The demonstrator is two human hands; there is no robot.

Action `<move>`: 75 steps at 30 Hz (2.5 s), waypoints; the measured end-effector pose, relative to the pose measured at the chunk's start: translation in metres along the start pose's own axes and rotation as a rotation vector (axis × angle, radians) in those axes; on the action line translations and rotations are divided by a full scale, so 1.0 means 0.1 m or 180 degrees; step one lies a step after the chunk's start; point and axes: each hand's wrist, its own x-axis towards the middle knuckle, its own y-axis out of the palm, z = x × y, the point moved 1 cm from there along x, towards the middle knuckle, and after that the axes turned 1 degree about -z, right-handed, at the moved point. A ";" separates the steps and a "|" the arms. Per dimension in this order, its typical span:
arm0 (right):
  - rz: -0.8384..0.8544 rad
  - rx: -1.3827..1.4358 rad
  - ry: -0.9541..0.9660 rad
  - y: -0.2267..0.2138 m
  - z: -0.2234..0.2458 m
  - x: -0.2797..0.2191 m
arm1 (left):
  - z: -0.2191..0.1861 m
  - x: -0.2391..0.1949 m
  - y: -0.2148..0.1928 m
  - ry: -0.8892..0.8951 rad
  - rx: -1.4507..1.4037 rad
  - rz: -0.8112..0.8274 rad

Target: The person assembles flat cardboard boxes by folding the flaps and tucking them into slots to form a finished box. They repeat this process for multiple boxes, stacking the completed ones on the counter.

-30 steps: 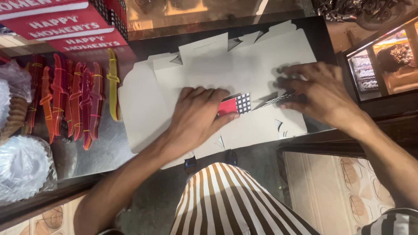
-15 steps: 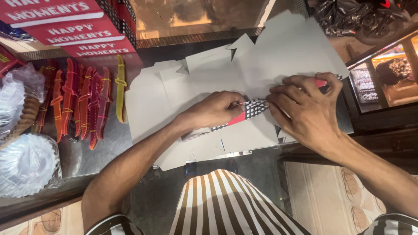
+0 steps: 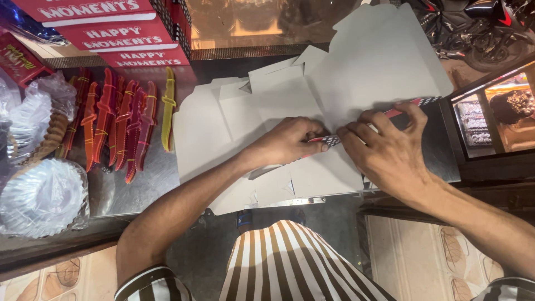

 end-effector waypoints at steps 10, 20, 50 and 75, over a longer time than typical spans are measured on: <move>0.0193 0.0015 -0.0248 0.10 0.01 0.05 | 0.00 -0.01 0.06 0.0439 0.0464 -0.0383; -0.0031 0.0724 0.0235 -0.44 -0.34 0.37 | -0.12 -0.12 0.16 0.0792 0.0754 -0.0850; 0.0572 0.0780 -0.0008 0.28 -0.73 1.17 | -0.29 -0.42 0.37 0.1234 0.1690 -0.0861; 0.0556 0.0353 0.0087 0.96 -0.62 1.32 | -0.03 0.30 -0.45 0.0465 0.2946 -0.2368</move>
